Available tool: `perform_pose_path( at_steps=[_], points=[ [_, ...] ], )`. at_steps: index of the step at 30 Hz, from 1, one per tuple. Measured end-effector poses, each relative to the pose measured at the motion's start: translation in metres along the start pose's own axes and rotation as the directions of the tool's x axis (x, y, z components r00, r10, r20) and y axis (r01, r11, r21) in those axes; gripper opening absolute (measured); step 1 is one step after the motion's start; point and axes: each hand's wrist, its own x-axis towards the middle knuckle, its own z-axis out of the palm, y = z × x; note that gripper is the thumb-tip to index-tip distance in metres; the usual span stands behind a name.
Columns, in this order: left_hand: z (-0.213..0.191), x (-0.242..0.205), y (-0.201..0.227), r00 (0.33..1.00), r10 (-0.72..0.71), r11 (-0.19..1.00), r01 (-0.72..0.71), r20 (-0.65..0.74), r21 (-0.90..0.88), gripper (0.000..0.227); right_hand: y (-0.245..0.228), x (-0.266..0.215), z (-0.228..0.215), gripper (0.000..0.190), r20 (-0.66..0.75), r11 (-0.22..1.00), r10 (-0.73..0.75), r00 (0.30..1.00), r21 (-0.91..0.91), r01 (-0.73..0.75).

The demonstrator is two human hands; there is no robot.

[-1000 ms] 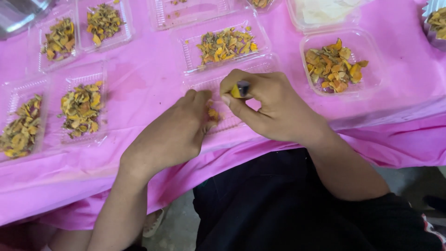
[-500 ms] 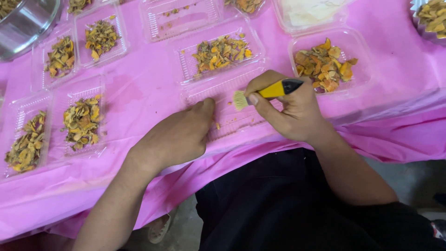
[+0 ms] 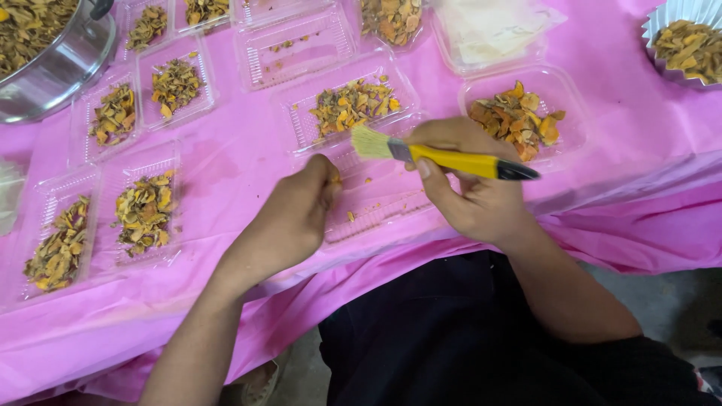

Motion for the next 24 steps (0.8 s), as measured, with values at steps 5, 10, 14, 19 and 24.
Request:
perform_pose_path(
  at_steps=[5,10,14,19,24],
  points=[
    [0.019,-0.004,-0.012,0.929,0.254,0.653,-0.371,-0.270,-0.660,0.017,-0.015,-0.027,0.012,0.023,-0.167,0.997,-0.062,0.984,-0.045,0.055],
    [0.030,-0.004,-0.013,0.902,0.267,0.294,-0.412,-0.340,-0.862,0.012,-0.024,-0.040,0.023,0.027,-0.018,0.976,0.090,0.996,0.199,-0.085],
    [0.031,-0.005,-0.014,0.907,0.278,0.346,-0.401,-0.316,-0.848,0.014,-0.026,-0.033,0.020,0.023,-0.199,0.997,0.048,0.979,0.074,-0.034],
    [0.031,-0.006,-0.014,0.905,0.276,0.350,-0.409,-0.325,-0.842,0.015,-0.034,-0.025,0.018,0.024,0.101,0.985,0.093,0.991,0.137,-0.106],
    [0.031,-0.010,-0.011,0.899,0.291,0.512,-0.435,-0.328,-0.740,0.022,-0.029,-0.028,0.020,0.027,-0.085,0.994,0.083,0.993,0.077,-0.076]
  ],
)
